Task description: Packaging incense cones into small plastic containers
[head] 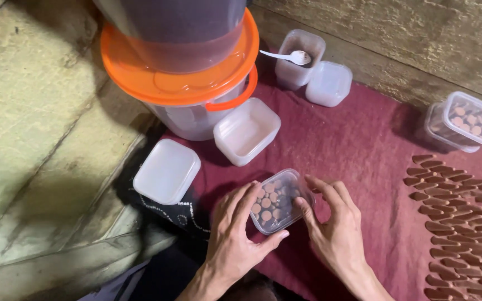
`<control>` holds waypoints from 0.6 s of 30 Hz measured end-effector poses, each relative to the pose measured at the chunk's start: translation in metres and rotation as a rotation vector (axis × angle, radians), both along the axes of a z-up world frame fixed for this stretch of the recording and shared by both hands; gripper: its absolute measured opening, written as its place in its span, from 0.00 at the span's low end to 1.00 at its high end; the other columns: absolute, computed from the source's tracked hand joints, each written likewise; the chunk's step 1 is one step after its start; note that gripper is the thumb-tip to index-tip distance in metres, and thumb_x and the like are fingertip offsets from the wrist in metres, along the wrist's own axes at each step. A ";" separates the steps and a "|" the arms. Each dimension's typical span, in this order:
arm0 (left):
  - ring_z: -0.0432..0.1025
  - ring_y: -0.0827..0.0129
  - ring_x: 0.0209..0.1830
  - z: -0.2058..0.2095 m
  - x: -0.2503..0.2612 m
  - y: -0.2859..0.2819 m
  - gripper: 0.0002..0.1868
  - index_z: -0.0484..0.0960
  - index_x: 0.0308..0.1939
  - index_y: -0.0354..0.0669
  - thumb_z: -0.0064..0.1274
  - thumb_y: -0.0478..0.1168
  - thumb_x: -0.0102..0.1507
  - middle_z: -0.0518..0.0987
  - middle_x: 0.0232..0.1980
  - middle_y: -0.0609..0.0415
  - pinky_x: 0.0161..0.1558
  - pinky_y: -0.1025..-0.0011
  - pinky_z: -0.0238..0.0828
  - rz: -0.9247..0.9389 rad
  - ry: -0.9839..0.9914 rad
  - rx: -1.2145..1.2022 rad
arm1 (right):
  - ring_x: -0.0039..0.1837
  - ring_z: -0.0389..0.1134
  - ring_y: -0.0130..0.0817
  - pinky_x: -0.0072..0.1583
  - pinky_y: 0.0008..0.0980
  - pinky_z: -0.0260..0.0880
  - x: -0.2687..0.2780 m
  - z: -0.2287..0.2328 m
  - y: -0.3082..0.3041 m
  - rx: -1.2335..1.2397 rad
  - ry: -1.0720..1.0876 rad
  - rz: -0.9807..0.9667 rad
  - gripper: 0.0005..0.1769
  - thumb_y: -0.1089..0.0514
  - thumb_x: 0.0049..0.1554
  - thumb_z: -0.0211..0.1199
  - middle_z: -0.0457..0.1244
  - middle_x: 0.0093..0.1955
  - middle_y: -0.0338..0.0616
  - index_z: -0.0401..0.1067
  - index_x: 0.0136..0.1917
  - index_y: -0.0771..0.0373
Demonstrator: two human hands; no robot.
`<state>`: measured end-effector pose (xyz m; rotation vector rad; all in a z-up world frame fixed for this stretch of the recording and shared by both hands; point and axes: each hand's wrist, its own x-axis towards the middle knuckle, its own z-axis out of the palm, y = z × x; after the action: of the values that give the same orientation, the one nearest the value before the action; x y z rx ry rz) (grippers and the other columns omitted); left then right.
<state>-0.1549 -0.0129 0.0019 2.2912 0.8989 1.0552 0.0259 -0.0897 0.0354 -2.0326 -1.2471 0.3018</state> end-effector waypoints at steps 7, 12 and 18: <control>0.69 0.51 0.69 -0.001 0.001 0.004 0.49 0.69 0.70 0.35 0.75 0.54 0.52 0.73 0.70 0.43 0.70 0.55 0.65 -0.074 0.049 -0.033 | 0.44 0.70 0.30 0.46 0.29 0.76 0.003 -0.016 0.003 -0.045 0.107 -0.015 0.23 0.51 0.58 0.66 0.66 0.50 0.40 0.75 0.63 0.61; 0.68 0.51 0.72 -0.001 -0.004 0.003 0.52 0.65 0.73 0.37 0.76 0.51 0.51 0.71 0.73 0.40 0.70 0.61 0.66 -0.086 0.057 -0.198 | 0.49 0.72 0.31 0.54 0.30 0.76 0.001 -0.023 0.002 0.067 0.099 0.016 0.17 0.54 0.58 0.66 0.67 0.51 0.40 0.77 0.59 0.62; 0.68 0.55 0.73 0.005 -0.004 0.005 0.51 0.69 0.71 0.39 0.77 0.51 0.49 0.71 0.73 0.42 0.71 0.62 0.66 -0.114 0.003 -0.231 | 0.48 0.72 0.34 0.53 0.30 0.78 -0.001 -0.031 0.000 0.129 0.069 0.046 0.18 0.54 0.61 0.63 0.65 0.49 0.43 0.76 0.61 0.66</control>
<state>-0.1590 -0.0076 0.0066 2.1259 0.8333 0.8523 0.0254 -0.0897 0.0046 -1.8711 -1.2402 0.3029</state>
